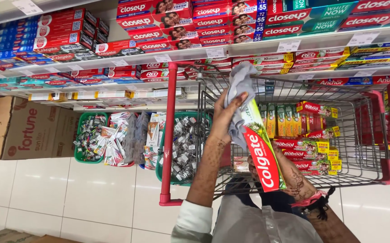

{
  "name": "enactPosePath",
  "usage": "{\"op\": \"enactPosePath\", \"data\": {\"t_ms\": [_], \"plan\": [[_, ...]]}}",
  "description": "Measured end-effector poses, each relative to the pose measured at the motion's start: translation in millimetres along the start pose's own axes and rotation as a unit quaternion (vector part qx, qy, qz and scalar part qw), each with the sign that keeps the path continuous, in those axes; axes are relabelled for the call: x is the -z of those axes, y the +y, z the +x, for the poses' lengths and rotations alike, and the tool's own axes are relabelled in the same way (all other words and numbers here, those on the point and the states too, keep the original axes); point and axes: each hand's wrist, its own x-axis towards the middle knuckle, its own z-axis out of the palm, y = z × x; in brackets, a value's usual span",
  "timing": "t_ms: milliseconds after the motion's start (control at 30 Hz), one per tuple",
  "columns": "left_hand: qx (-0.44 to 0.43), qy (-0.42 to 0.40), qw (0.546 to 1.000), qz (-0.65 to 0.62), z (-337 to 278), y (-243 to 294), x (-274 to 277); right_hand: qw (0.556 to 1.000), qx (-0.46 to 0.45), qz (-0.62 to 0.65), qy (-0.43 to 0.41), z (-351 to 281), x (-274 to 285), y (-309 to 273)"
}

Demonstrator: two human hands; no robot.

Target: Wipe down store shelves with a cloth and reorganize toothpaste products.

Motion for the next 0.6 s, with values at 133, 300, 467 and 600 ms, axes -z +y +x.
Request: {"op": "enactPosePath", "data": {"t_ms": [133, 300, 467, 600], "plan": [[0.105, -0.04, 0.992, 0.053, 8, -4, 32, 0.975, -0.08, -0.142, 0.151, -3, -2, -7], [0.217, -0.035, 0.959, 0.177, 17, 2, 49, 0.938, 0.016, -0.318, 0.137, 27, 110, 52], [0.173, -0.081, 0.98, -0.057, -25, -21, 38, 0.943, 0.032, -0.286, 0.165, 13, 25, 18], [0.126, 0.023, 0.99, 0.06, -82, -20, -7, 0.973, 0.191, -0.081, 0.097, 16, -18, 6]]}}
